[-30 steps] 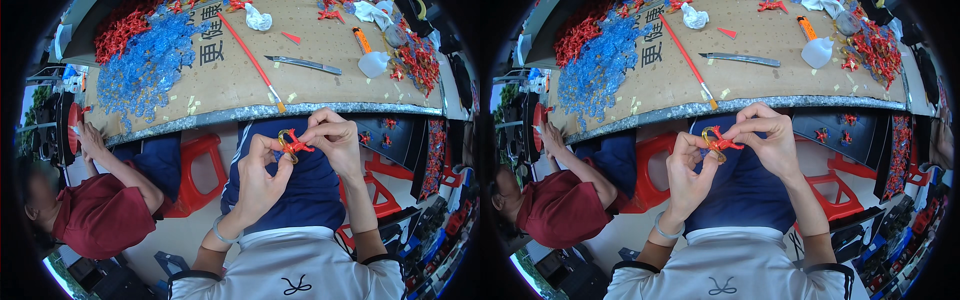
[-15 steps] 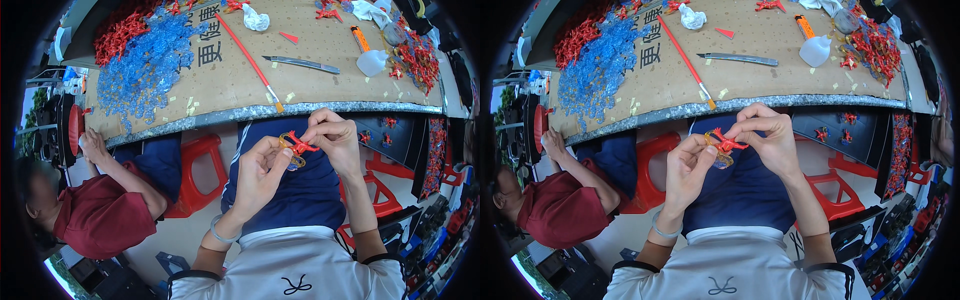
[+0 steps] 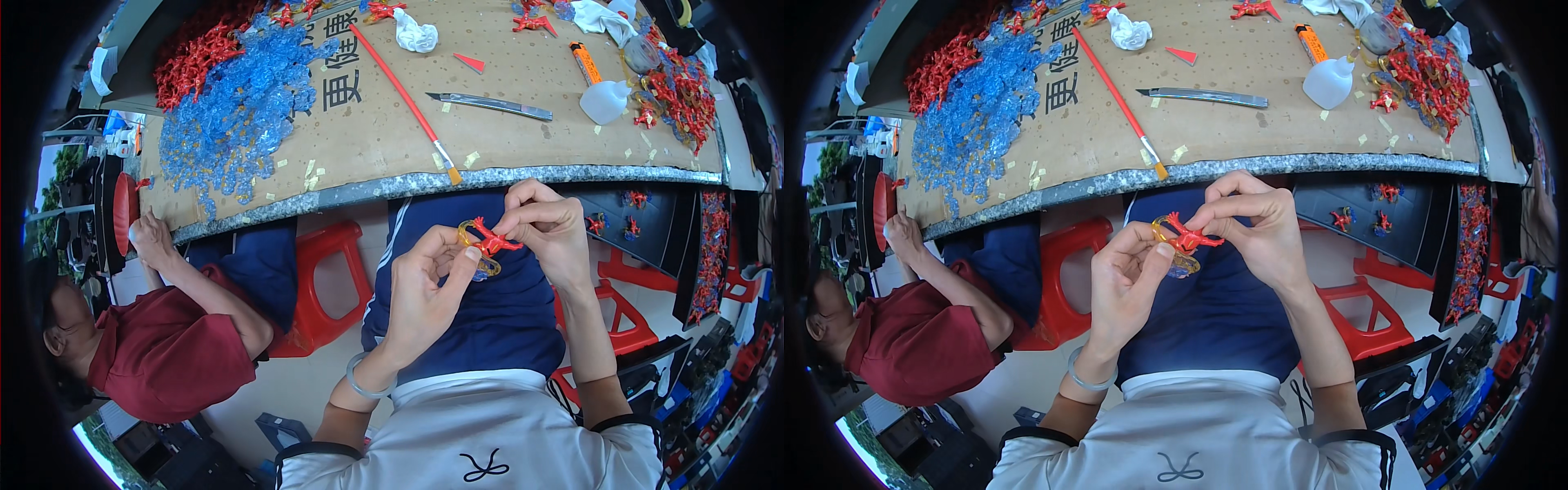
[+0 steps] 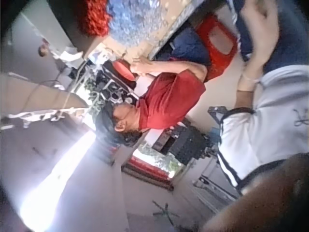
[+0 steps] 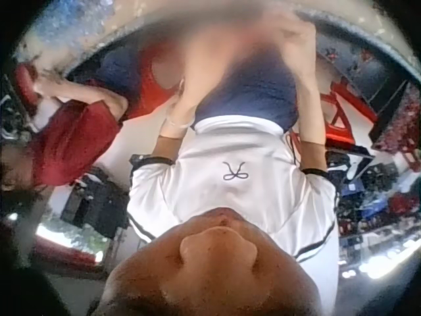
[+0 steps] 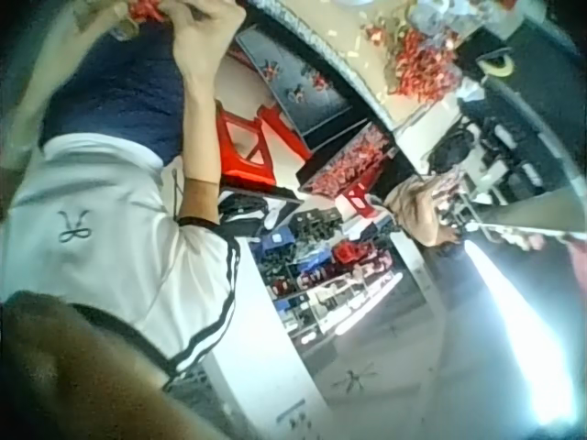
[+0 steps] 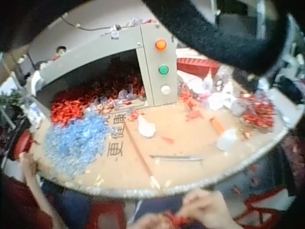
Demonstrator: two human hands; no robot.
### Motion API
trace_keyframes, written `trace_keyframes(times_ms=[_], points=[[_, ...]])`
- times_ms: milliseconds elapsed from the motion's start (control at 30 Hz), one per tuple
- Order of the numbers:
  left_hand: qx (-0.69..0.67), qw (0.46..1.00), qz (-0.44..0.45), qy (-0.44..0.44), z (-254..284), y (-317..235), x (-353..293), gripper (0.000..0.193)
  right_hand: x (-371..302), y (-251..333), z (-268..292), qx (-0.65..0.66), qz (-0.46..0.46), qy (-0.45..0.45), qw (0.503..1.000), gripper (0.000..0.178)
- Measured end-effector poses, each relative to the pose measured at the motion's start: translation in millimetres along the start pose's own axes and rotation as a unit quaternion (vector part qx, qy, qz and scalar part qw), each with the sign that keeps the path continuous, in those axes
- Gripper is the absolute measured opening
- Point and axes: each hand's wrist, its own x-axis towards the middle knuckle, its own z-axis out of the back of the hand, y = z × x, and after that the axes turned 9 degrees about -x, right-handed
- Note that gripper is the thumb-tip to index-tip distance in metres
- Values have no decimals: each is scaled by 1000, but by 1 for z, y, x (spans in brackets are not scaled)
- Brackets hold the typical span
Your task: Assemble small plastic toy figures and glue components together.
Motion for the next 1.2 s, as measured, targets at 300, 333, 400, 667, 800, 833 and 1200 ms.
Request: trace_keyframes(times_ms=[300, 333, 400, 667, 800, 833, 1200], points=[[13, 999, 28, 23, -3, 2, 4, 20, -10, -4, 9, -25, -6, -25, 999, 23], [4, 999, 35, 25, -4, 5, 4, 24, -13, -4, 13, -43, -5, -30, 999, 23], [41, 999, 0, 33, 3, 15, 5, 37, -22, -8, 29, -96, -8, -56, 994, 22], [79, 996, -28, 23, 2, 17, 13, 35, -53, -81, 147, -500, -23, -288, 816, 19], [75, 996, -36, 19, 6, 11, 11, 36, -33, -153, 180, -572, 13, -299, 764, 15], [81, 996, -40, 23, 3, 7, 12, 37, -27, -168, 191, -586, 25, -301, 752, 16], [132, 985, -102, -38, 44, -64, 39, 34, -54, -180, 182, -480, -22, -358, 801, 18]])
